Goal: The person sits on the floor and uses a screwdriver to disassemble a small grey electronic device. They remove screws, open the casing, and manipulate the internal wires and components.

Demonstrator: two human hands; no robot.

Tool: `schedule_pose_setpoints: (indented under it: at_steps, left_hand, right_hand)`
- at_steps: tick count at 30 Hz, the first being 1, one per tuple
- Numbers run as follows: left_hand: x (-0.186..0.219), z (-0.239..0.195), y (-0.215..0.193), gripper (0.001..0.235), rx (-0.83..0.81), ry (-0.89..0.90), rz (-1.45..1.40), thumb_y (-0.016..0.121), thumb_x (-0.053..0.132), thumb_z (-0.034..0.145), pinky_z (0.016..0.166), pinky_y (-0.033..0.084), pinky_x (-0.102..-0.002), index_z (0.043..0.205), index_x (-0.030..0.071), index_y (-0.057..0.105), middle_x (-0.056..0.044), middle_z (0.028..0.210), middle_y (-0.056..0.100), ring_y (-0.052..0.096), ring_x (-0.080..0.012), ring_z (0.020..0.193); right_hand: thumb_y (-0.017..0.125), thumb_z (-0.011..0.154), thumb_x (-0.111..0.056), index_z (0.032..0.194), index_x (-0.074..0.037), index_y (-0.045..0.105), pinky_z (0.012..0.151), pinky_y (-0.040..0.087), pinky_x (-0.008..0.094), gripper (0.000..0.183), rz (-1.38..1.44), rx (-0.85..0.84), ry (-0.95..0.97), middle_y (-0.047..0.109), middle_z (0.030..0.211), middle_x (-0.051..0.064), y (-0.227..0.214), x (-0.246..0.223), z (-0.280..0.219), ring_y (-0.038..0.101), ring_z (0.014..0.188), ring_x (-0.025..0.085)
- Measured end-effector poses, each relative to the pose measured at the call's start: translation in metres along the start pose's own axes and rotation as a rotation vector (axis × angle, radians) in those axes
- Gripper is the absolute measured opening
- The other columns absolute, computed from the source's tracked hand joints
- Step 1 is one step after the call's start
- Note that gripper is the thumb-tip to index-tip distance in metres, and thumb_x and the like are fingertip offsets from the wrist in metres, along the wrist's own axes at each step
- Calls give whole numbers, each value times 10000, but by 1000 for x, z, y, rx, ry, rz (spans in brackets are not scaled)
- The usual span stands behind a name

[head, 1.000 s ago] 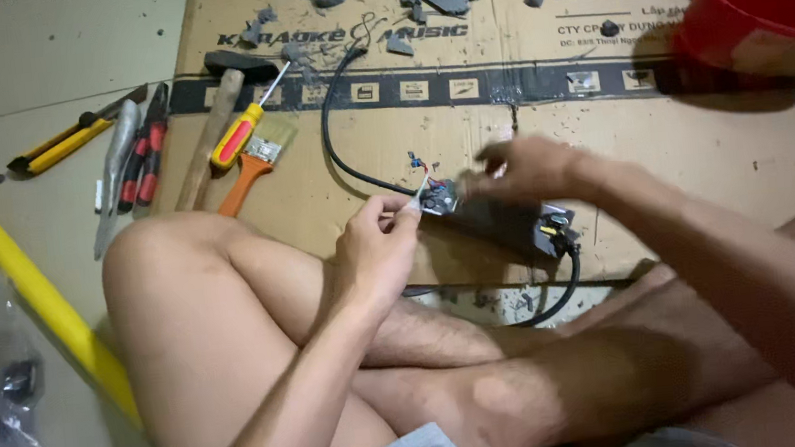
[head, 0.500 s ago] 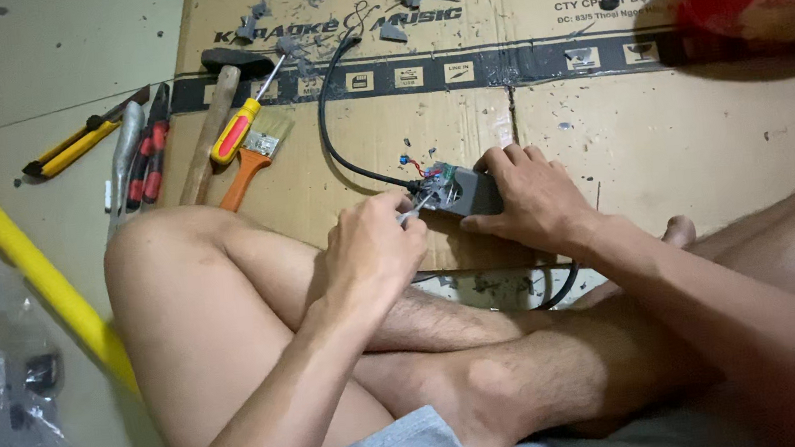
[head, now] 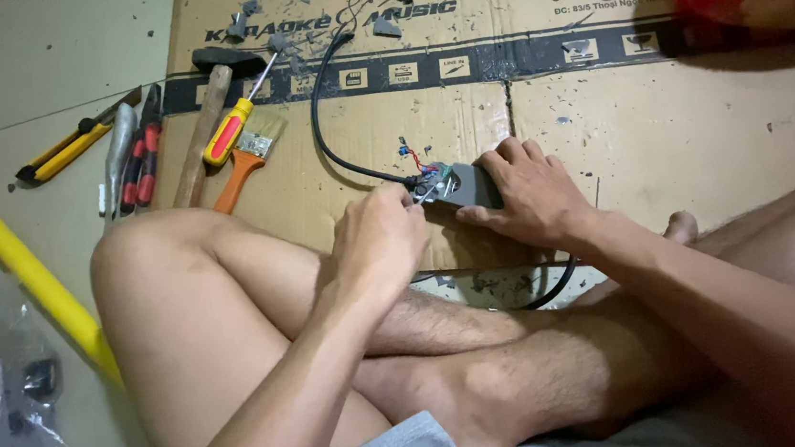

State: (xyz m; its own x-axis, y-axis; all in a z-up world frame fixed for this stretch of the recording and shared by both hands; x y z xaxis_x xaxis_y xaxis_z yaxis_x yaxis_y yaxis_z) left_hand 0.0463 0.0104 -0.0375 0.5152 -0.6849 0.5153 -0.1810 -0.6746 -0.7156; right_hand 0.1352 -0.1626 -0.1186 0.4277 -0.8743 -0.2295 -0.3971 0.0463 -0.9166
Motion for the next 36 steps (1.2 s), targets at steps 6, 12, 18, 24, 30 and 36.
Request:
schedule_pose_setpoints:
  at_steps: [6,12,18,24,30,36]
  left_hand:
    - [17,19,3,304,-61,-31,169,618,130,830,937,530,-586,1073,7,754,-271,1089,717,657,-462,1147]
    - [31,9,4,346,-21,-65,119,472,88,937,903,561,-586,1150,-64,699,-291,1093,713,673,-475,1112]
    - [26,-26,52,401,39,-13,94,351,0,1031,918,554,-652,1425,-3,425,-289,1264,577,620,-500,1160]
    - [18,-21,33,481,-36,-48,-39,364,198,1027,924,544,-602,1467,25,450,-284,1211,624,626,-489,1180]
    - [24,-35,-17,489,-89,-90,61,465,238,894,1010,498,-570,1333,263,680,-178,1223,707,628,-417,1228]
    - [14,-3,4,314,-34,33,206,608,106,862,841,561,-631,1130,20,746,-286,996,714,698,-481,1005]
  right_hand:
    - [559,916,-698,1391,-175,491,953,455,449,710,7,5,-29,450,1240,79,6,4,7,476,1185,292]
    - [558,899,-716,1410,-224,480,961,451,421,715,-5,-36,12,448,1244,40,11,9,10,471,1207,246]
    - [560,917,-668,1443,-180,458,1015,438,467,724,10,-28,-3,467,1283,85,7,8,4,471,1256,294]
    - [542,901,-714,1436,-215,467,987,456,428,736,19,-33,19,488,1262,57,3,6,3,495,1248,258]
    - [539,893,-748,1418,-198,470,989,458,447,764,44,29,-22,481,1242,82,6,7,1,489,1232,281]
    - [554,881,-748,1409,-217,474,983,475,455,753,25,30,-5,493,1243,68,7,8,3,497,1238,280]
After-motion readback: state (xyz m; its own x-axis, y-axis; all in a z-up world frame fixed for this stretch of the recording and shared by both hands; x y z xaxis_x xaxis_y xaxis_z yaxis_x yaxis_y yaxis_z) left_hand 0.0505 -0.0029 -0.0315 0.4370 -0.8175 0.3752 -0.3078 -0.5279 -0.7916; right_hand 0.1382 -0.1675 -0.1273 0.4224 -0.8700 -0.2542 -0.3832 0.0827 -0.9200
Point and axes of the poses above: each hand's wrist, its own z-axis towards the middle knuckle, its own y-axis out of the palm, x = y × z, the point moved 4 cm from there along z, towards the middle knuckle
